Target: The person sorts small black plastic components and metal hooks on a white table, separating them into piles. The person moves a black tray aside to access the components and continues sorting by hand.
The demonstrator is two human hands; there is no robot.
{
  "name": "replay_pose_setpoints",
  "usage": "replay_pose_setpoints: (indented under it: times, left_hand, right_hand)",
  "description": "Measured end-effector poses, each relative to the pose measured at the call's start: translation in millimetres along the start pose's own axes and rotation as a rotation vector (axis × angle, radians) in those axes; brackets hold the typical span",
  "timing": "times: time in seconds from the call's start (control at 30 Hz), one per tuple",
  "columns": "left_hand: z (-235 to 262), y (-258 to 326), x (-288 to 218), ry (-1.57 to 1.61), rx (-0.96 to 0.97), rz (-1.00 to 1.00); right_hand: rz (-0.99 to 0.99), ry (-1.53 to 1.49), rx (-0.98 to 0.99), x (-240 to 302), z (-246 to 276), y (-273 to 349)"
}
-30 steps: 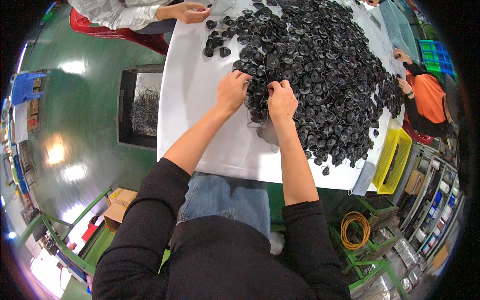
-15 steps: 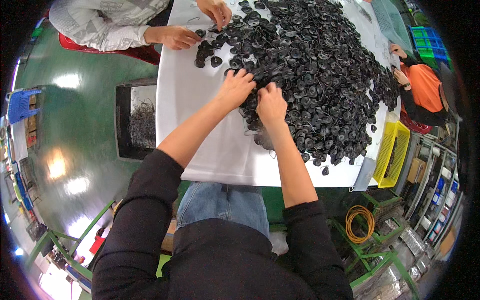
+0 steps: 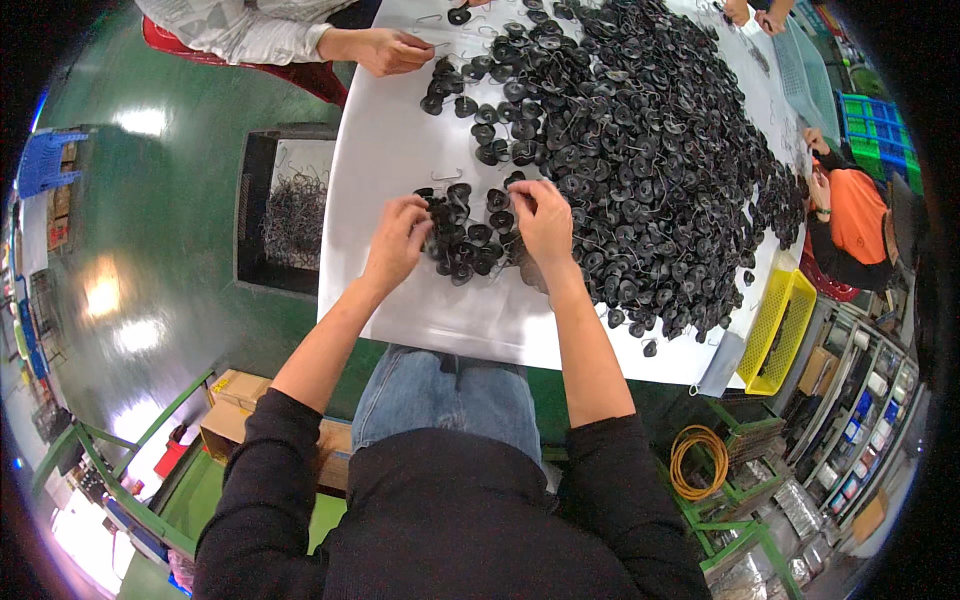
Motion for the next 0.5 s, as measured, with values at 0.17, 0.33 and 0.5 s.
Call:
replay_pose_setpoints:
  times: [0.17,0.33,0.5]
  left_hand:
    - [-0.8,3.8,3.5,0.024,-0.090,0.014]
    - [3.1,13.8,22.6,-0.091,0.049,0.549]
    - [7.0,10.5,24.9,0.105,-0.037,0.471]
  right_hand:
    - [-0.058,0.092,0.154,2.2,-22.9,-21.3]
    - [-0.066,0.356,0.214,2.9,-46.1,-15.7]
    - [-0.005,0.534,0.152,3.8,-66.9,-10.6]
Point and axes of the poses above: each hand's wrist, its own y-axis away from the middle knuckle, its own z-axis out of the back of the hand, x = y × z, the point moved 3 cm from there along -y, towards the middle knuckle, and after that the axes turned 13 degrees about -z, right-handed, at the moved point
